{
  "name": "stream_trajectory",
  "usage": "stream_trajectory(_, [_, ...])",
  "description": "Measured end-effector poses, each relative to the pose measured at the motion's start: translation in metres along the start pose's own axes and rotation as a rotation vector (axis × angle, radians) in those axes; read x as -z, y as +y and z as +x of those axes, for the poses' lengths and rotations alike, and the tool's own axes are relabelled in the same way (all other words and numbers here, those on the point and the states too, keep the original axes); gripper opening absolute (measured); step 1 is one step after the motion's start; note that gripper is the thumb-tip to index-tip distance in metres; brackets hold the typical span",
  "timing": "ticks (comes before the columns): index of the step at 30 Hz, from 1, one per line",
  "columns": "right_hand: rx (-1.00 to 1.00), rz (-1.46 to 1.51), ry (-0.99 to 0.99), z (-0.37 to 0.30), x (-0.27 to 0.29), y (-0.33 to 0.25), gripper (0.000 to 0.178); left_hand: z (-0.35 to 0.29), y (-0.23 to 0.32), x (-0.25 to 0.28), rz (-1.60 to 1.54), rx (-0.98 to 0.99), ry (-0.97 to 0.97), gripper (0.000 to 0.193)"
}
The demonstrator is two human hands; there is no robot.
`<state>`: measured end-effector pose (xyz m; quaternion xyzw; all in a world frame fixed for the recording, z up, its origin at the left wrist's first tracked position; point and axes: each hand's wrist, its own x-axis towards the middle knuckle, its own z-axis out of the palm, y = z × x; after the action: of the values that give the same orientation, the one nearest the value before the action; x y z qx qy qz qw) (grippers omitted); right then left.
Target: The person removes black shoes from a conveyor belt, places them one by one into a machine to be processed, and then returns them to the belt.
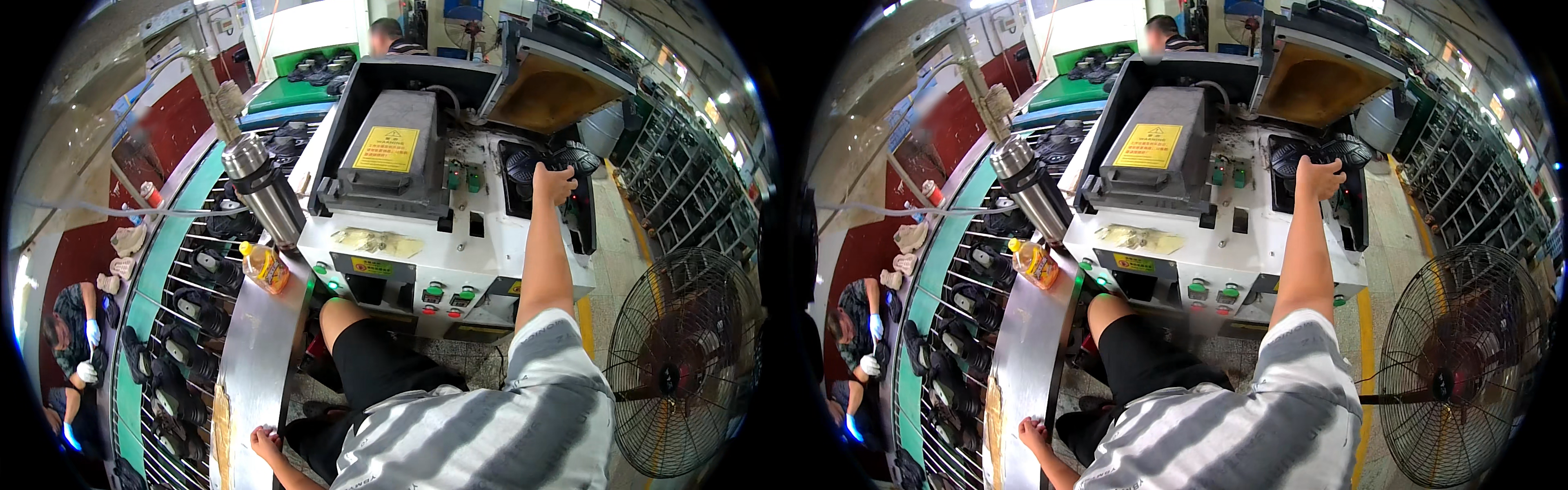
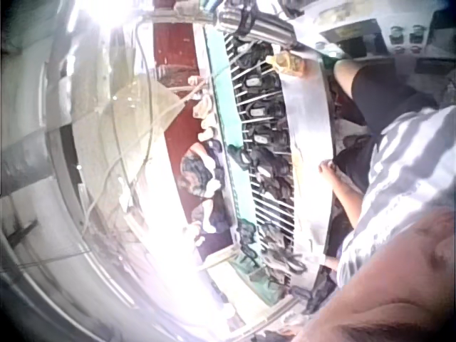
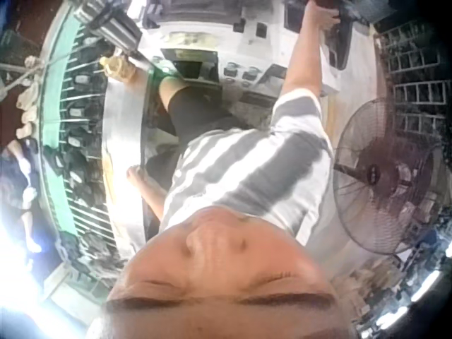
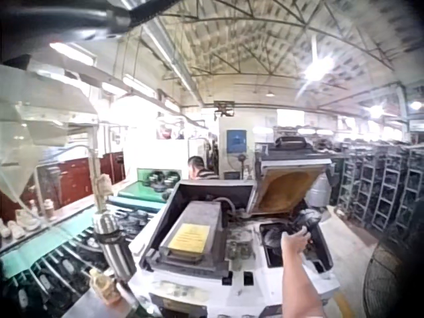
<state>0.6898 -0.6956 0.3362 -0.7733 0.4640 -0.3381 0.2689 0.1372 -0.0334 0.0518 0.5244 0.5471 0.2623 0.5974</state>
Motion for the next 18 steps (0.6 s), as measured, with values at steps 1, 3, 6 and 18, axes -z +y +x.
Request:
stream_trajectory(1, [-0.005, 0.032, 0.054, 0.0, 0.001, 0.0, 0.081, 0.002, 0.003, 0.001, 0.013, 0.014, -0.002, 0.018])
stream_trajectory(3, [0.064, -0.011, 0.121, 0.005, 0.0, -0.005, 0.084, 0.008, 0.006, -0.004, -0.009, -0.031, 0.005, 0.016])
stream_trajectory(6, [-0.09, 0.078, 0.12, 0.017, 0.0, -0.027, 0.087, 0.021, 0.008, -0.009, -0.063, -0.167, 0.036, 0.013])
stream_trajectory(18, [-0.713, -0.179, -0.034, 0.079, -0.045, -0.082, 0.11, -0.003, 0.055, -0.019, 0.427, -0.19, 0.249, 0.025])
